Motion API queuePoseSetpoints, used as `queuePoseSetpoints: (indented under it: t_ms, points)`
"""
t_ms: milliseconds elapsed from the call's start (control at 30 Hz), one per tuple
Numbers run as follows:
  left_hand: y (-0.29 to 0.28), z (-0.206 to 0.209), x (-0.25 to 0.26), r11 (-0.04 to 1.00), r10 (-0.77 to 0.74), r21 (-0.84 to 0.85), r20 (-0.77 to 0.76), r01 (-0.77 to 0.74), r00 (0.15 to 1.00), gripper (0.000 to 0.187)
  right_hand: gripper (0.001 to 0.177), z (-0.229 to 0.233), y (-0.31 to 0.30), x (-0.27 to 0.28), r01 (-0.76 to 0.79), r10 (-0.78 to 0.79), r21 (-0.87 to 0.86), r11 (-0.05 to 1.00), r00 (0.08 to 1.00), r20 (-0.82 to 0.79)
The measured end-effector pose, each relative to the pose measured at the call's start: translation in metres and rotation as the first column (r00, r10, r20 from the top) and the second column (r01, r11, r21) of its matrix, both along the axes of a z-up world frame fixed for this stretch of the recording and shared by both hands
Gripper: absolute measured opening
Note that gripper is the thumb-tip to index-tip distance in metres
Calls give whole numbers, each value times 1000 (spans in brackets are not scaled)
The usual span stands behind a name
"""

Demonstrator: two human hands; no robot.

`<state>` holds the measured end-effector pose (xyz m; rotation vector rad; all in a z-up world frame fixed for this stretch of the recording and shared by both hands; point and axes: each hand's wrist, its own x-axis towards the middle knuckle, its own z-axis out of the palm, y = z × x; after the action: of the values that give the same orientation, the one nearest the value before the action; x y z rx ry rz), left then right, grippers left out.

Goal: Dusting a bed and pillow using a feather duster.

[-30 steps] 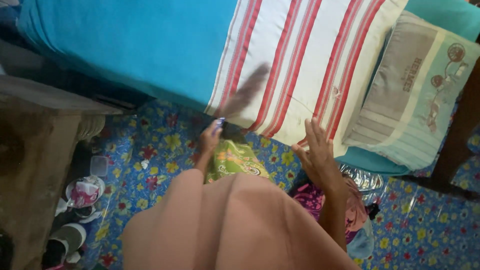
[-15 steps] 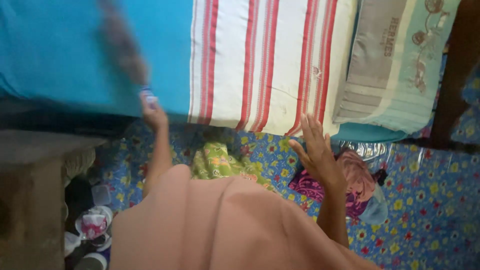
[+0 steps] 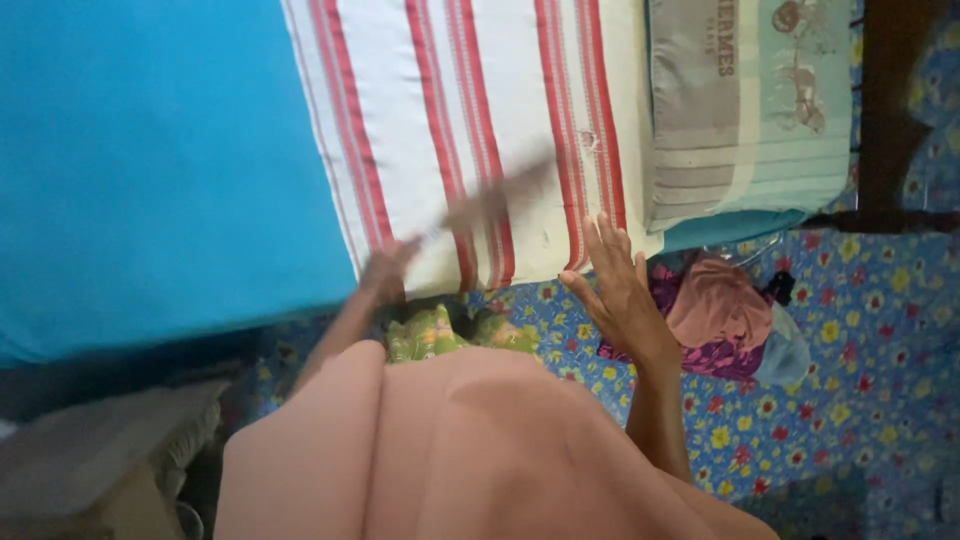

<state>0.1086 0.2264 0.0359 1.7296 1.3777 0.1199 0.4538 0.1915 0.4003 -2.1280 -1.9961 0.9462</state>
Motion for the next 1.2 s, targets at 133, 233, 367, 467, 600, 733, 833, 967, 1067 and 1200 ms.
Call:
queuePoseSetpoints:
  t_ms: [133, 233, 367, 467, 600, 733, 833, 967, 1067, 1200]
  points:
    - [100, 18, -14, 833, 468, 253, 153, -493, 870, 42, 81, -1, 6, 3, 29, -29, 14, 999, 999, 18]
    - [116, 13, 8, 683, 551, 402, 263, -609, 792, 44, 81, 0, 9, 3, 64, -64, 1, 998, 998, 27]
    - [60, -12, 44, 952, 241, 150, 173, -267, 955, 50, 81, -1, 14, 2, 126, -126, -13, 992, 991, 36]
    - [40, 2, 61, 955, -261, 185, 162, 231, 952, 43, 81, 7, 17, -2, 174, -173, -23, 985, 984, 38]
    - [90, -12, 69, 870, -423, 411, 337, 273, 841, 34, 81, 8, 12, 2, 244, -243, -45, 969, 970, 20]
    - [199, -16, 66, 932, -134, 360, 242, 40, 961, 31, 83, -1, -8, 7, 306, -305, -51, 951, 952, 22]
    - [242, 34, 92, 872, 268, 341, 266, -350, 926, 40, 83, -5, -17, 10, 344, -340, -71, 936, 938, 58]
    - [211, -1, 144, 971, 206, 116, 27, -208, 978, 47, 84, -5, -15, 11, 376, -375, -128, 918, 926, 33]
    - [131, -60, 163, 948, -232, 235, 50, 215, 971, 42, 83, -6, -9, 10, 361, -361, -102, 927, 932, 18]
    - [83, 43, 152, 767, -642, 131, 126, 629, 756, 38, 83, 6, -5, 8, 369, -372, -66, 927, 928, -32]
